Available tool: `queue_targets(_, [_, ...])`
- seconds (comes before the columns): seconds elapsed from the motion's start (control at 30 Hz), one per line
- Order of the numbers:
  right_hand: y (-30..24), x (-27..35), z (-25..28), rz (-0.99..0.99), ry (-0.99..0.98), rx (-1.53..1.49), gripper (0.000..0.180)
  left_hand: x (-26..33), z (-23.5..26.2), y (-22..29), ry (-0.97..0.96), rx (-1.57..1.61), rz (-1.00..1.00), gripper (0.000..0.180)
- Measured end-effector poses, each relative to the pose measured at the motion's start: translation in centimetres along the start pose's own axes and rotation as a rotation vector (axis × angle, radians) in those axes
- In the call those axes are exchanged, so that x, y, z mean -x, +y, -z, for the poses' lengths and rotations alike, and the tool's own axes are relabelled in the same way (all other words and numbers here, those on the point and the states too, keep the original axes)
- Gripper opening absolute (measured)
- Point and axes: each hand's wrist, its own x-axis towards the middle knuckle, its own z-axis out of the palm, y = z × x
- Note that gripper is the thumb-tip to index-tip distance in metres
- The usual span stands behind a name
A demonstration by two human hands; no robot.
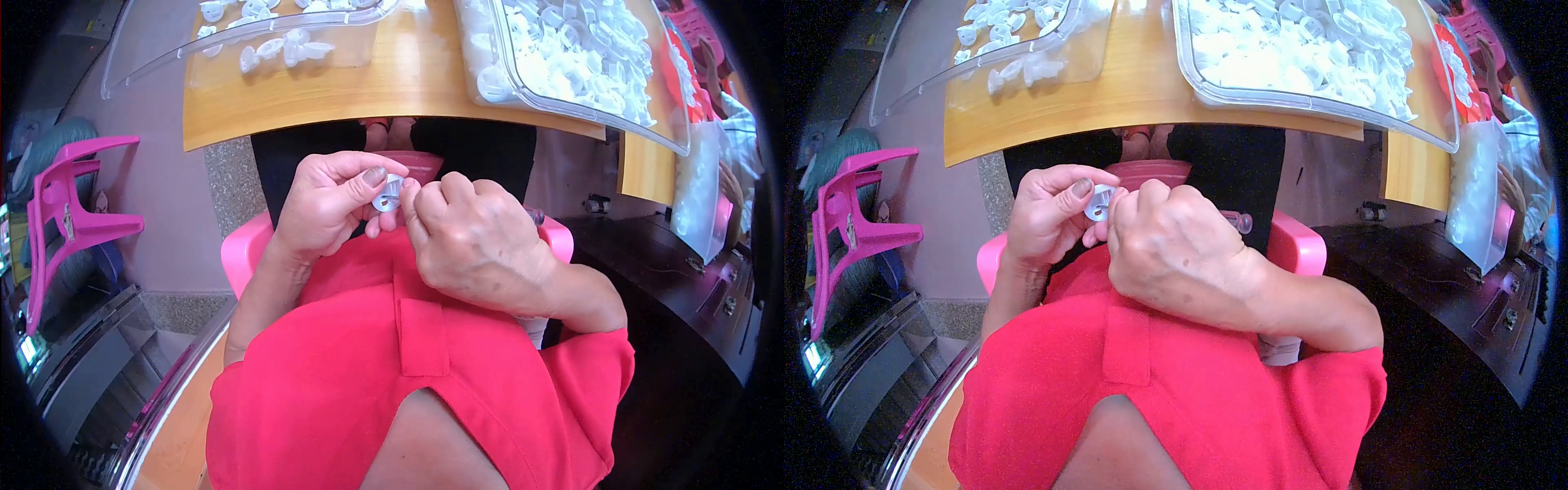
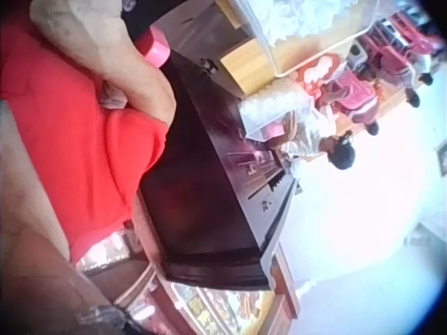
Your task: The person processes plastic components by taking pieces from a container, working on their inner slots using a small pointed tool, and placing them into a tray.
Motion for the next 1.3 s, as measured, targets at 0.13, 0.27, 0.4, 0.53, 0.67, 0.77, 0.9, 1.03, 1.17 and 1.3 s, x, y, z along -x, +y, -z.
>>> queue_targets(0.13, [0.5,-0.2,0.7,0.131,-0.037,0.069,0.031,0.1,0.1,0.4,-0.007,0.018,0.048,0.022])
queue_targets(0.27, [0.6,-0.2,0.8,0.189,-0.084,0.125,0.03,0.0,0.3,0.1,-0.019,0.034,0.079,0.022])
queue_targets(0.4, [0.0,0.3,-1.2,-0.044,-0.027,-0.039,0.037,-0.2,0.6,-0.6,0.021,-0.008,0.081,0.025])
queue_targets(0.53, [0.3,0.7,-1.0,-0.146,0.128,0.035,0.041,-0.3,0.7,0.0,-0.024,0.097,0.083,0.032])
queue_targets(0.67, [0.1,0.8,-0.8,-0.119,0.15,0.032,0.039,-0.4,0.4,0.0,-0.046,0.105,0.074,0.032])
queue_targets(0.77, [-0.3,0.8,-0.9,-0.105,0.182,0.021,0.036,-0.2,0.4,0.0,-0.055,0.098,0.036,0.032])
queue_targets(0.9, [-0.5,1.0,-1.3,-0.076,0.238,0.083,0.034,-0.2,0.0,0.1,-0.052,0.091,0.057,0.031])
queue_targets(1.03, [-0.6,1.0,-0.7,-0.063,0.128,0.059,0.034,0.0,-0.2,0.1,-0.042,0.054,0.051,0.029])
queue_targets(1.17, [-0.2,1.0,-0.4,0.007,0.111,0.115,0.034,0.0,-0.5,-0.1,-0.027,0.021,0.011,0.028])
queue_targets(1.3, [0.4,0.9,0.4,0.081,0.028,0.086,0.032,0.3,-0.5,-0.4,-0.023,-0.025,0.003,0.028])
